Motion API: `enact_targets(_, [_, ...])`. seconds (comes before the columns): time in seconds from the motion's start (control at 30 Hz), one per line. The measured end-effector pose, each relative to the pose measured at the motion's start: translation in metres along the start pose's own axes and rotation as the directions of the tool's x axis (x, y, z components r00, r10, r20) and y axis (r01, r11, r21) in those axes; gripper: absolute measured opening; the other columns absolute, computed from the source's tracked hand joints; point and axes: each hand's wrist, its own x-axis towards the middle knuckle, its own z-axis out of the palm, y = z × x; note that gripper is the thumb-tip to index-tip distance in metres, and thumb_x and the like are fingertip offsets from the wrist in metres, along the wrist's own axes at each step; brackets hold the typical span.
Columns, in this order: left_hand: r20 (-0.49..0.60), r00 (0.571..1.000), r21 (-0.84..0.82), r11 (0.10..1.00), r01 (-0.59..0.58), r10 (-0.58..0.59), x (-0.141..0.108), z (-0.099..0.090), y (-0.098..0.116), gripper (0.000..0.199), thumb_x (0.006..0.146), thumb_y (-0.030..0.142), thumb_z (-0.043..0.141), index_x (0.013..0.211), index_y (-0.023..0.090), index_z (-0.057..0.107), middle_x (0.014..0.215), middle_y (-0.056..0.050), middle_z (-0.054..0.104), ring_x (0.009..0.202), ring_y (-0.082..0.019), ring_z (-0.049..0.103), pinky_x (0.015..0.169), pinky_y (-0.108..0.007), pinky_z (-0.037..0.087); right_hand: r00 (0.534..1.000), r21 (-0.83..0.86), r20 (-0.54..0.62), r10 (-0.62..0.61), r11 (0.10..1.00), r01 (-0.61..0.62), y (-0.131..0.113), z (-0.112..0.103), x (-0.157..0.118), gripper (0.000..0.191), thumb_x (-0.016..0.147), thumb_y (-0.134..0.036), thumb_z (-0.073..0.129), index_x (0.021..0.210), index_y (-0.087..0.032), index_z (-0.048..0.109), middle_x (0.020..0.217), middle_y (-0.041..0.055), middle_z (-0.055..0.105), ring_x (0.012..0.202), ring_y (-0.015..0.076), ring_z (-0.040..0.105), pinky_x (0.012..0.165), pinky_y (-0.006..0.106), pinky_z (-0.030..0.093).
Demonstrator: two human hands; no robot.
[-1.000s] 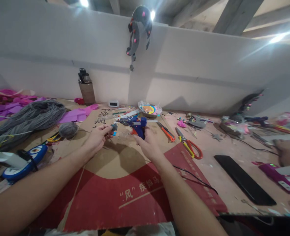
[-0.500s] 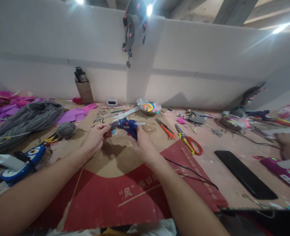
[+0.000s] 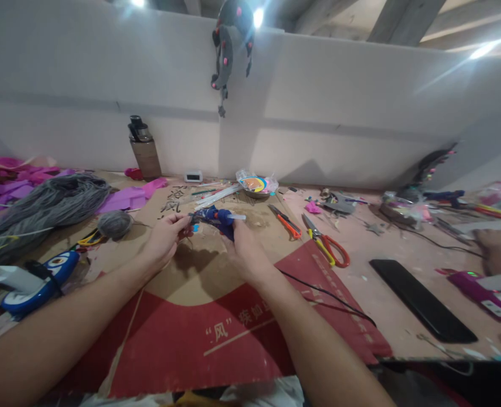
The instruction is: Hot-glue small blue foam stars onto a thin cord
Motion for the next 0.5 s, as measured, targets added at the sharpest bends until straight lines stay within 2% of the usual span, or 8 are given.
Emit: enact_targets(0.5, [-0.009,1.000,-0.004,1.000,-0.009,0.009,0.0003,0.0001,-0.0007,0.028,0.058,0.033,0.079,0.068,0.013,0.062,0.057,0.001,0.058,0.051,-0.009,0.053,0.054,-0.023,0.045,1.000,-0.045,-0.015,0.011,0.999,-0.012,-0.0044,-0.0024,-0.0008,0.026,0.085,-0.027,0.045,0.110,-0.019,0.048,0.100,0.0129,0.063,0.088,0.0268,0.059,0.077,0.040,0.045])
